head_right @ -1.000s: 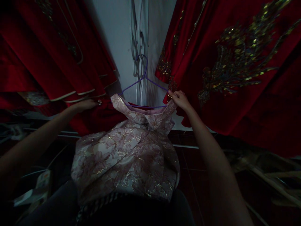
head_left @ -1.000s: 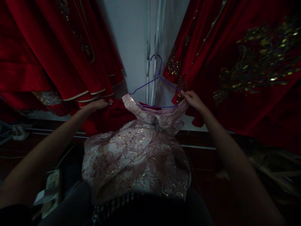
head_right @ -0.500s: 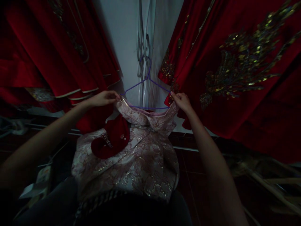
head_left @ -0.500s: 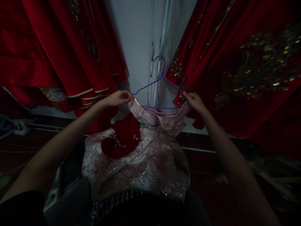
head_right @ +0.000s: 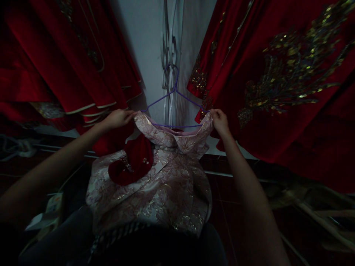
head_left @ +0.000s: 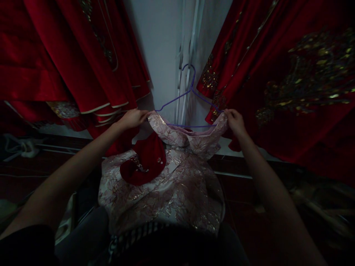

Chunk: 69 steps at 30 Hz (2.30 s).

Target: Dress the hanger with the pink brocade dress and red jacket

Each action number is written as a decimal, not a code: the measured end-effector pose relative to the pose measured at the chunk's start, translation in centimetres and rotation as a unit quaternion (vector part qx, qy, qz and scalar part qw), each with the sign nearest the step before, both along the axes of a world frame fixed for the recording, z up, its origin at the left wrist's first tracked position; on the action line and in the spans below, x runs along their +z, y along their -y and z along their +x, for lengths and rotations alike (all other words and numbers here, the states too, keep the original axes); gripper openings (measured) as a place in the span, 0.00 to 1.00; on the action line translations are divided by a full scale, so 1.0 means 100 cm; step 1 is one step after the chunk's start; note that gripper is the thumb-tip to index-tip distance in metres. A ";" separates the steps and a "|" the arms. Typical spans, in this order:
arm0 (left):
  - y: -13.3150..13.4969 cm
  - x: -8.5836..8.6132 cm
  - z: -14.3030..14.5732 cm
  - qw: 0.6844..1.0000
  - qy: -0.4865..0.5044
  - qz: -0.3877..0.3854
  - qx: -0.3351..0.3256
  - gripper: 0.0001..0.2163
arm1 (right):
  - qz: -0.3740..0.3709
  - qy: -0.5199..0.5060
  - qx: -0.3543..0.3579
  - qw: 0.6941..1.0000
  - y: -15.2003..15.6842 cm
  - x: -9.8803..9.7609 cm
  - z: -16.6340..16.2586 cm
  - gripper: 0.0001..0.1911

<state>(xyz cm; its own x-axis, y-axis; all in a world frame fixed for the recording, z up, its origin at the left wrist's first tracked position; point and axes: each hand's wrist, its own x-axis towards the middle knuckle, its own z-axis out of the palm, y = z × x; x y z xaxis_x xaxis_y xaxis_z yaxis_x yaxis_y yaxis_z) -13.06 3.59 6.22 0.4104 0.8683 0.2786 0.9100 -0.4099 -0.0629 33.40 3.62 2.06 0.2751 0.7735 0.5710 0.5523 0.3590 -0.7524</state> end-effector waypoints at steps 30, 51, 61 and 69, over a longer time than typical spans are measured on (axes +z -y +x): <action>0.021 -0.077 0.145 0.943 0.055 0.021 -0.327 0.11 | -0.127 0.165 -0.063 0.976 0.039 -0.036 0.006 0.13; 0.048 -0.050 0.124 0.950 0.040 0.046 -0.307 0.13 | -0.072 0.050 -0.161 0.983 0.045 -0.021 -0.011 0.14; 0.051 -0.047 0.122 0.939 0.085 0.022 -0.332 0.12 | 0.042 0.100 -0.206 0.972 0.106 -0.009 -0.002 0.15; 0.051 -0.050 0.123 0.942 0.089 0.023 -0.322 0.13 | 0.066 0.128 -0.195 0.970 0.082 0.012 0.003 0.16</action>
